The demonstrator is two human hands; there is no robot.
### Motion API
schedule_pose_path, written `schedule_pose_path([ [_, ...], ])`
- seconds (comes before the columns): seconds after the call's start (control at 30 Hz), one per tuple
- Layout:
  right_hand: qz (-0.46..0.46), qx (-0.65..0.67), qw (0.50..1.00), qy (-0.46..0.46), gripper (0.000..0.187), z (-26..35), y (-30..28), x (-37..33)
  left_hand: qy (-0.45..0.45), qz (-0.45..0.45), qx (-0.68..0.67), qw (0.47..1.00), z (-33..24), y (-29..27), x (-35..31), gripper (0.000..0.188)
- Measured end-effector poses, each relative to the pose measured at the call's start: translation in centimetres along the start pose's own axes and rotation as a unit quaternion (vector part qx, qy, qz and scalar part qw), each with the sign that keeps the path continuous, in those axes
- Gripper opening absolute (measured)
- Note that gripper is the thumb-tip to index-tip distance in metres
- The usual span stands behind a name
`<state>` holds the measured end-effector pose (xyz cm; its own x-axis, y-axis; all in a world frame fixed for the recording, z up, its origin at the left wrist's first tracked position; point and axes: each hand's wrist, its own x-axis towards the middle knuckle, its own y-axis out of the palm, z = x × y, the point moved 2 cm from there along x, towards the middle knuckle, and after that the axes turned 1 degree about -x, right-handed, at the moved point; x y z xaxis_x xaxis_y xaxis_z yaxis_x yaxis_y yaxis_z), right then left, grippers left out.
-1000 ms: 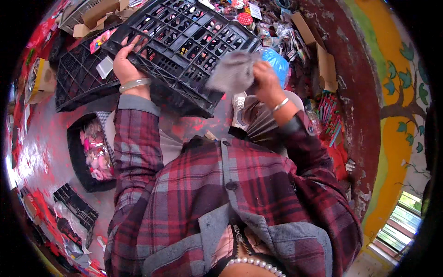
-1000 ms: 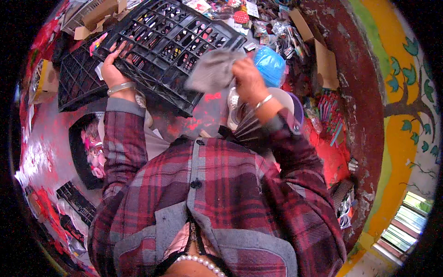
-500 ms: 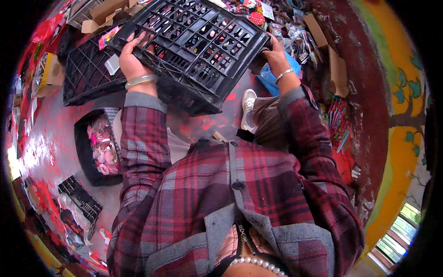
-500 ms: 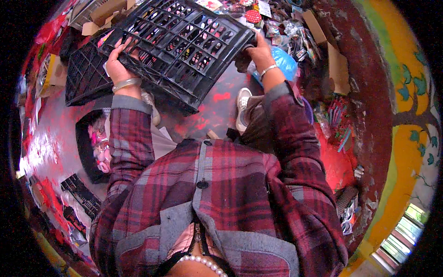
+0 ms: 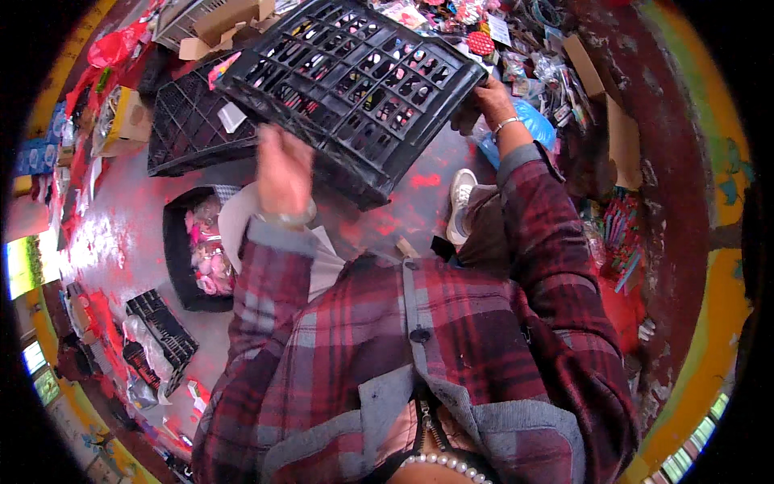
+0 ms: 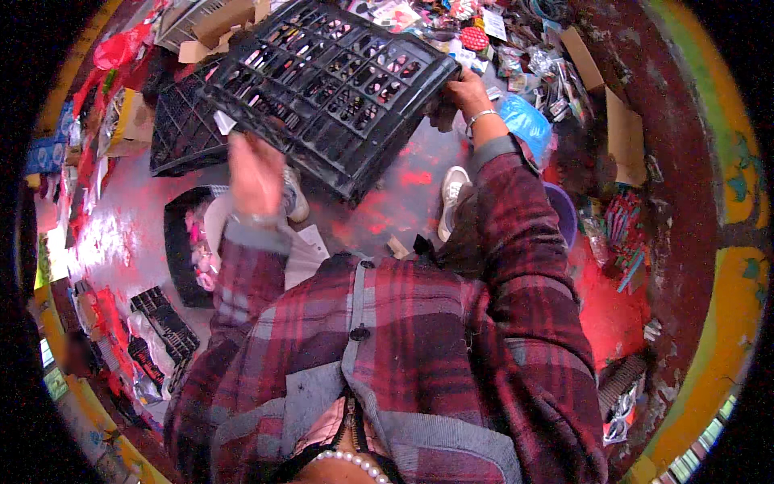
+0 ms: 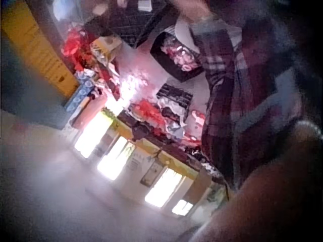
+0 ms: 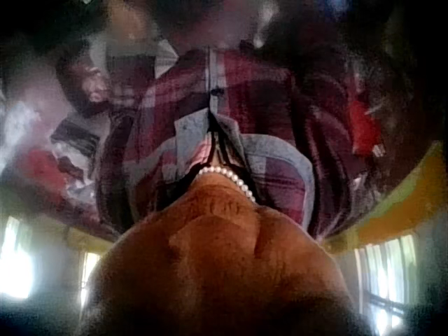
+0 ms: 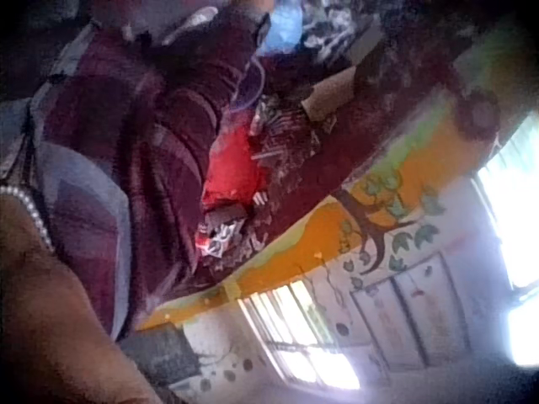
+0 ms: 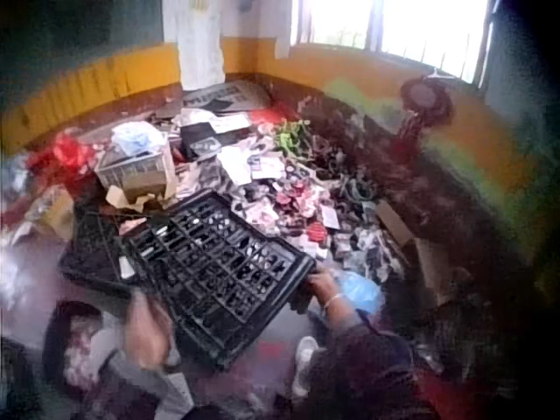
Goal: The person wipes the interior and exterior surfaces of a black plastic crate with a cloth while sitting on the floor among scattered items.
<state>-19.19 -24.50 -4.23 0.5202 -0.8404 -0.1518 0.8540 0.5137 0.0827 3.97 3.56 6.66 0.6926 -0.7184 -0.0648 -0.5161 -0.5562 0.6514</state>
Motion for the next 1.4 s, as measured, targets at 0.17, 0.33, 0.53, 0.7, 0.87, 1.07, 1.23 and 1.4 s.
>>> schedule_pose_path([
  [0.17,-0.022,-0.1,0.995,0.018,0.03,-1.1,-1.3,2.1,-0.039,0.235,0.347,0.907,7.2,-2.8,-7.3,0.052],
  [0.33,-0.029,-0.199,0.979,0.034,0.029,-1.0,-0.8,1.2,-0.081,0.228,0.246,0.938,11.8,-3.6,-6.3,0.041],
  [0.53,-0.029,-0.064,0.997,-0.019,0.029,-2.6,-0.1,0.3,-0.076,0.308,0.437,0.842,11.0,-3.5,-5.1,0.031],
  [0.7,-0.02,-0.071,0.995,-0.065,0.039,6.7,2.1,-2.1,0.026,0.272,0.366,0.89,2.8,3.1,-3.2,0.033],
  [0.87,-0.01,-0.06,0.985,-0.161,0.045,12.4,3.7,-3.7,-0.072,0.135,0.141,0.978,-2.7,5.0,-1.2,0.03],
  [1.07,-0.003,-0.084,0.987,-0.138,0.044,8.9,4.8,-1.8,-0.093,0.092,0.066,0.989,-0.6,2.4,1.7,0.036],
  [1.23,-0.042,-0.132,0.978,-0.156,0.042,7.9,5.8,-0.3,-0.078,0.108,0.105,0.985,-1.0,1.0,2.6,0.073],
  [1.4,-0.043,-0.109,0.983,-0.143,0.043,7.7,6.2,-0.2,-0.105,0.075,-0.006,0.992,-1.3,0.1,4.5,0.081],
])
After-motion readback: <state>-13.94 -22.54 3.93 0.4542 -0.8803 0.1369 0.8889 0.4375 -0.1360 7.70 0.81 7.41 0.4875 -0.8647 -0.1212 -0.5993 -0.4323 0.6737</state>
